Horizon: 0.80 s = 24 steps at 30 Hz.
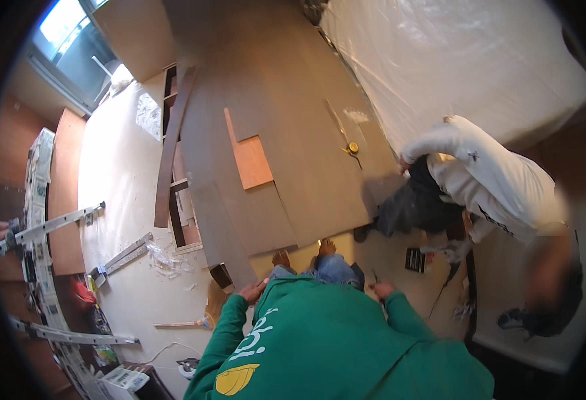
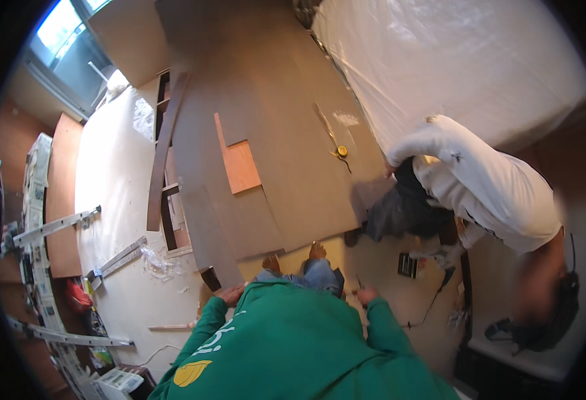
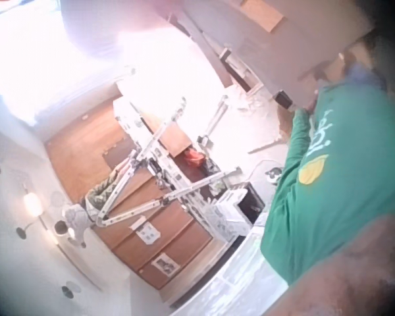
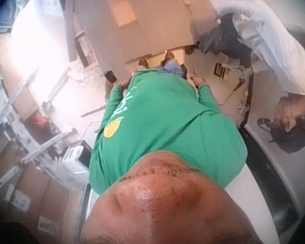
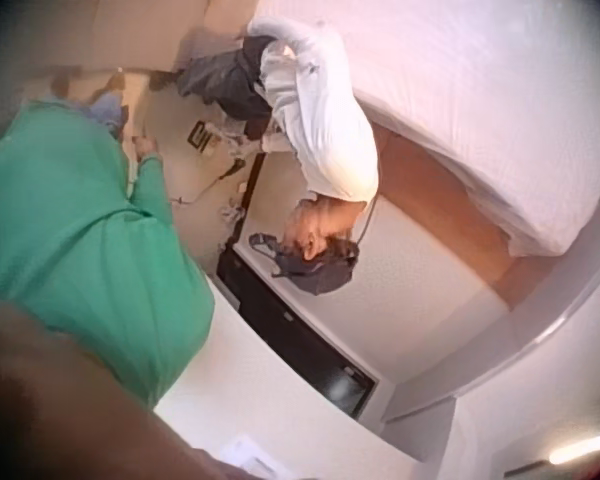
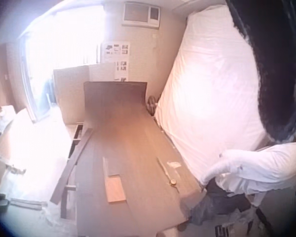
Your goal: The person measures and marks a large sheet of plywood using a tape measure, pencil, and straight edge. They then use a utility knife to score and cut the plywood along the marked lines.
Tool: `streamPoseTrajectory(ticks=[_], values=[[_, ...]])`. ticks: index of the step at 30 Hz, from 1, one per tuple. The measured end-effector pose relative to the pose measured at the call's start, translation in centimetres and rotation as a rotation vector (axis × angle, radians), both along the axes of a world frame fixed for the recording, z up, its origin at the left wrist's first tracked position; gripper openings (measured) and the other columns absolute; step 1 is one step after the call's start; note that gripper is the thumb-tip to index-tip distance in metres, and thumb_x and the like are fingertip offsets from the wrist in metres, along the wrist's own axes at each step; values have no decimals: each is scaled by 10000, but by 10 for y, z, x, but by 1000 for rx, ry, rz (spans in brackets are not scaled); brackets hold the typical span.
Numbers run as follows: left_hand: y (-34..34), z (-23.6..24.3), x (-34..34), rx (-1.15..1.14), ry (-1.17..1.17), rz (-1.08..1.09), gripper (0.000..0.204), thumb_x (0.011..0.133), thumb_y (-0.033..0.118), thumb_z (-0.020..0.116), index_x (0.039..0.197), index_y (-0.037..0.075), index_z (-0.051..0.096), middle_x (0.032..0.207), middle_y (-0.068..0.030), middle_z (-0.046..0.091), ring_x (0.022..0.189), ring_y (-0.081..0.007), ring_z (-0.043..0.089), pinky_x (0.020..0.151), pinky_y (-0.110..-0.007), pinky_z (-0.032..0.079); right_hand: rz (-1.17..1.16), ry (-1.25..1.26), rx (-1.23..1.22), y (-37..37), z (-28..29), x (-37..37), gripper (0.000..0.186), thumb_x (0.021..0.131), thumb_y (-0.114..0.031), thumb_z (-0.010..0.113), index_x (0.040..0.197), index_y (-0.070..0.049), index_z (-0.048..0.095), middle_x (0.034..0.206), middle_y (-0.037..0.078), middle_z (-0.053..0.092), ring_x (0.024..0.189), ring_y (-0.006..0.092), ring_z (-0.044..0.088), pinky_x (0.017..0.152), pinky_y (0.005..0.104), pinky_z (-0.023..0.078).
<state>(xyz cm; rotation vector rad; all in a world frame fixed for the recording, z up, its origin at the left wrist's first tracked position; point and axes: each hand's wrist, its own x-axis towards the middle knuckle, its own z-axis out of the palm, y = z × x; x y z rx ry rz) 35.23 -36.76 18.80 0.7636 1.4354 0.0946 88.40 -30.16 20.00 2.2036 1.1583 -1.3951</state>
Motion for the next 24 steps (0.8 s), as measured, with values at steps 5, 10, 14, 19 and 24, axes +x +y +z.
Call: streamPoseTrajectory(ticks=[5, 10, 14, 19, 24], values=[[-42, 14, 33, 58, -145, 216, 1080, 944, 860, 272, 1592, -1, 337, 1615, -198, 383, 1431, -327, 443, 1186, -421, 359, -171, 201, 179, 73, 37, -54, 462, 920, -388, 724, 1073, 47, 694, 813, 147, 672, 646, 248, 627, 596, 417, 508], [-20, 39, 19, -89, -67, 104, 973, 989, 795, 291, 1543, 7, 433, 1502, -192, 516, 1347, -292, 519, 1129, -396, 421, -71, 227, 270, 66, 18, -66, 358, 962, -286, 691, 1083, 51, 704, 863, 146, 708, 718, 218, 660, 661, 385, 522], [-42, -20, -30, 67, 23, 141, 770, 1027, 660, 449, 1423, 13, 583, 1315, -166, 657, 1169, -275, 627, 1026, -389, 495, 165, 100, 315, 27, -18, -63, 359, 974, -242, 656, 1164, 54, 728, 993, 167, 762, 832, 245, 702, 757, 387, 545], [-62, -48, -69, -30, 128, 322, 588, 1033, 508, 577, 1305, -5, 667, 1176, -135, 729, 1062, -258, 679, 974, -386, 519, -324, 228, 138, -48, -38, -49, 345, 963, -224, 665, 1130, 69, 739, 1010, 179, 766, 922, 277, 718, 803, 412, 540], [-72, -36, -91, -50, 281, 162, 586, 1018, 509, 597, 1298, 0, 675, 1191, -185, 735, 1149, -303, 682, 1004, -401, 510, -439, 166, 59, -59, -20, -65, 317, 961, -191, 677, 1121, 77, 736, 957, 164, 745, 803, 253, 696, 755, 404, 560]])
